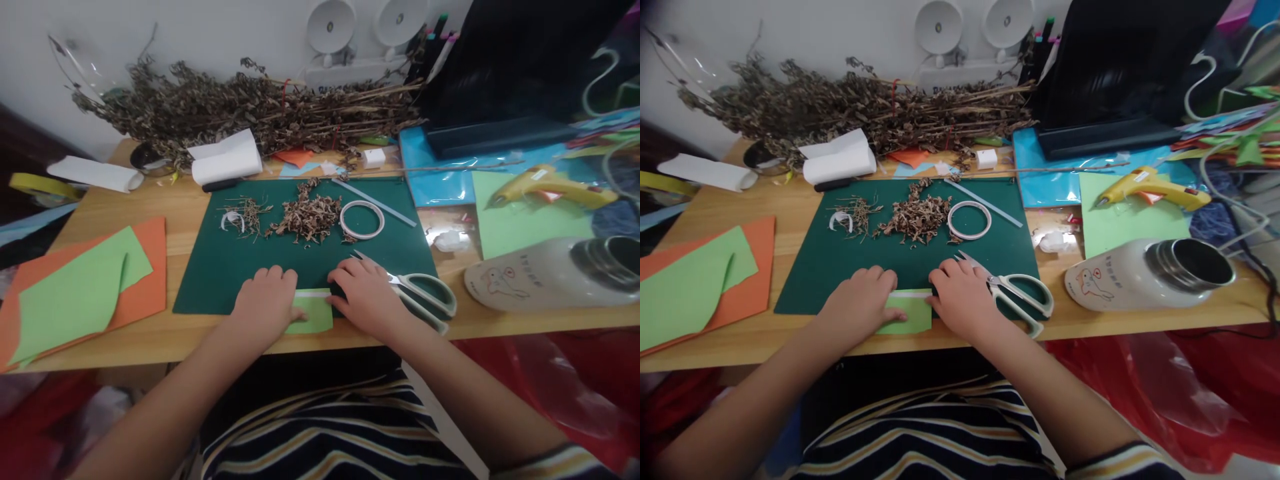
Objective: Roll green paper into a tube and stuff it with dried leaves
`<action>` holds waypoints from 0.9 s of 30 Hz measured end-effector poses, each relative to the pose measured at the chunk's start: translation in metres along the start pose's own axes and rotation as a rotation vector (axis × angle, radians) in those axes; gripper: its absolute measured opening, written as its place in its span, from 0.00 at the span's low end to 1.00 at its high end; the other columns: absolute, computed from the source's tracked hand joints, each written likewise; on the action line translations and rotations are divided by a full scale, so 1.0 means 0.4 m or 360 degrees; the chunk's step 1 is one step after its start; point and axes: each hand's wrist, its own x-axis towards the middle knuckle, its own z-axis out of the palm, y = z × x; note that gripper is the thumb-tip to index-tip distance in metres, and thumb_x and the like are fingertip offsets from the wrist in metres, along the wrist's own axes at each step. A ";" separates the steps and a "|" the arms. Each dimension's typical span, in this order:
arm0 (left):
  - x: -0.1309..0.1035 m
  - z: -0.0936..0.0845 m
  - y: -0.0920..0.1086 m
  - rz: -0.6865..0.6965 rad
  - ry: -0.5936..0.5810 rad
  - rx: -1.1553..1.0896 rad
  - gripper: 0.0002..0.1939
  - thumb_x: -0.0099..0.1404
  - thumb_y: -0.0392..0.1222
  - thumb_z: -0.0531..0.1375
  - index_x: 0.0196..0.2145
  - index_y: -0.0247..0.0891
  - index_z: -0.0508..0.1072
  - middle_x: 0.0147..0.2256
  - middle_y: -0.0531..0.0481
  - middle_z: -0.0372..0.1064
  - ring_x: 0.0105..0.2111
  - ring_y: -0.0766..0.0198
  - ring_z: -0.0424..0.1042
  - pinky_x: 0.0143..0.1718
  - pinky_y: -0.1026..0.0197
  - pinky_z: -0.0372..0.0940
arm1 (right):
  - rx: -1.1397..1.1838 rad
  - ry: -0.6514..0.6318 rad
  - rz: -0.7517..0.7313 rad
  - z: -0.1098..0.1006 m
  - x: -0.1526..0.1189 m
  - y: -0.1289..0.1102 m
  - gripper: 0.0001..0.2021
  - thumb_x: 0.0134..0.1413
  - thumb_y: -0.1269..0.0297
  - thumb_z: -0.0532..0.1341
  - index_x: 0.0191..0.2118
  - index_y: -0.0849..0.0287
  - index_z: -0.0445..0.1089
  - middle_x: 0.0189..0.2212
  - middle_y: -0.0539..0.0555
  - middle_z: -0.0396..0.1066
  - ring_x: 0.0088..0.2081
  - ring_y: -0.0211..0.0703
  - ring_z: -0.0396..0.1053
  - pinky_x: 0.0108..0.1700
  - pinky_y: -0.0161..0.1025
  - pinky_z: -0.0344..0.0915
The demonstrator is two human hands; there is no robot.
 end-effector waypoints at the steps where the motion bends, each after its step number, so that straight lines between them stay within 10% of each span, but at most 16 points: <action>1: -0.002 0.001 0.000 -0.0021 -0.0025 -0.0023 0.20 0.52 0.52 0.59 0.36 0.33 0.64 0.35 0.40 0.65 0.35 0.49 0.67 0.29 0.54 0.63 | -0.0003 0.0003 0.0001 0.002 -0.001 -0.001 0.11 0.47 0.61 0.59 0.38 0.57 0.67 0.39 0.56 0.65 0.43 0.51 0.60 0.43 0.47 0.55; 18: -0.090 0.069 0.026 -0.0297 -0.0046 -0.0257 0.21 0.54 0.53 0.57 0.36 0.32 0.64 0.32 0.43 0.64 0.34 0.51 0.65 0.32 0.54 0.61 | 0.0075 -0.0061 -0.0037 0.018 -0.025 -0.011 0.12 0.46 0.62 0.60 0.39 0.55 0.66 0.41 0.56 0.63 0.42 0.52 0.60 0.40 0.47 0.54; 27: -0.162 0.141 0.041 -0.0474 0.0382 -0.0207 0.23 0.48 0.56 0.60 0.37 0.36 0.68 0.41 0.37 0.63 0.41 0.45 0.61 0.40 0.46 0.56 | 0.0162 -0.0076 -0.0161 0.036 -0.043 -0.063 0.10 0.46 0.62 0.60 0.37 0.56 0.67 0.41 0.56 0.64 0.40 0.49 0.60 0.37 0.45 0.54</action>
